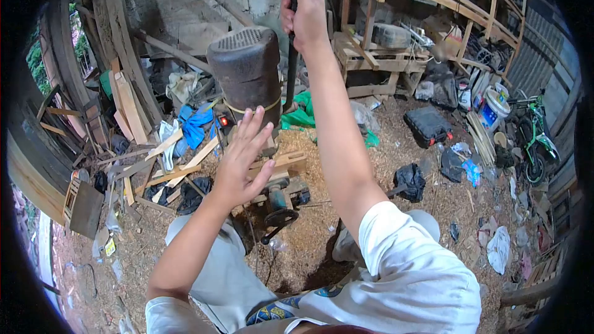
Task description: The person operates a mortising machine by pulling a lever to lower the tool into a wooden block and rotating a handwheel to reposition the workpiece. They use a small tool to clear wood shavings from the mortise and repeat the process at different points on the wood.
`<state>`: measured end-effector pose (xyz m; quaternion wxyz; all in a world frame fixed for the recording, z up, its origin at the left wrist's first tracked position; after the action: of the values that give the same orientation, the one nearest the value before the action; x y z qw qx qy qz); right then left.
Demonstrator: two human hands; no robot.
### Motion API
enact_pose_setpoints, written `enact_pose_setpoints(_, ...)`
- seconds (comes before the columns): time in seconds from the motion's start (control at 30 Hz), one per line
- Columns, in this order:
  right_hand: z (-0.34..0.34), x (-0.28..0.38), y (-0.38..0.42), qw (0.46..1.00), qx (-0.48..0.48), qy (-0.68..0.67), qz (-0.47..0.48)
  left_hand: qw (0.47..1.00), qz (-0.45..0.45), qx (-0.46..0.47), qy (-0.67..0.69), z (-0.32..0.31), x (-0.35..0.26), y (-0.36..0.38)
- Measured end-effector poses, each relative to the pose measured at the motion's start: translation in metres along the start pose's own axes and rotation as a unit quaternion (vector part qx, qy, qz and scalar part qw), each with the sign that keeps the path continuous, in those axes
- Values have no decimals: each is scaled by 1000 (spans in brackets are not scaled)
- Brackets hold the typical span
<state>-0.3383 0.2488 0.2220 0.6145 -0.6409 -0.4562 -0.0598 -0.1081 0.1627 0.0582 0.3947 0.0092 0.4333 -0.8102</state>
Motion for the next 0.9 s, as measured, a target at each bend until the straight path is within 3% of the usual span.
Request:
enact_pose_setpoints(0.37,16,16,40,998,10,-25,49,1000,7,-3,2,6,13,-1)
enact_pose_setpoints(0.43,0,26,51,970,218,-76,72,1000,0,20,22,3,17,4)
enact_pose_setpoints(0.47,4,33,64,998,2,-22,56,999,2,34,10,2,21,8)
enact_pose_setpoints(0.7,12,33,97,987,74,-57,129,994,52,60,74,12,32,18)
enact_pose_setpoints(0.73,17,27,104,992,31,-25,116,993,69,65,68,13,36,20)
enact_pose_setpoints(0.83,14,41,125,985,64,5,157,991,93,69,73,14,38,20)
enact_pose_setpoints(0.9,15,42,141,989,54,9,136,990,97,70,72,12,41,19)
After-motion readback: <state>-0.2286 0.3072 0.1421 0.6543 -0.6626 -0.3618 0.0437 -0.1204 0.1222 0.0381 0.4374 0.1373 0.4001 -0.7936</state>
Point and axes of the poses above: each hand's wrist, its own y-axis away from the middle knuckle, its own z-axis out of the back of the hand, x = y × z, the point moved 10 cm from there along -y, towards the middle knuckle, and after that the axes turned 10 degrees about y, right-handed, at the moved point
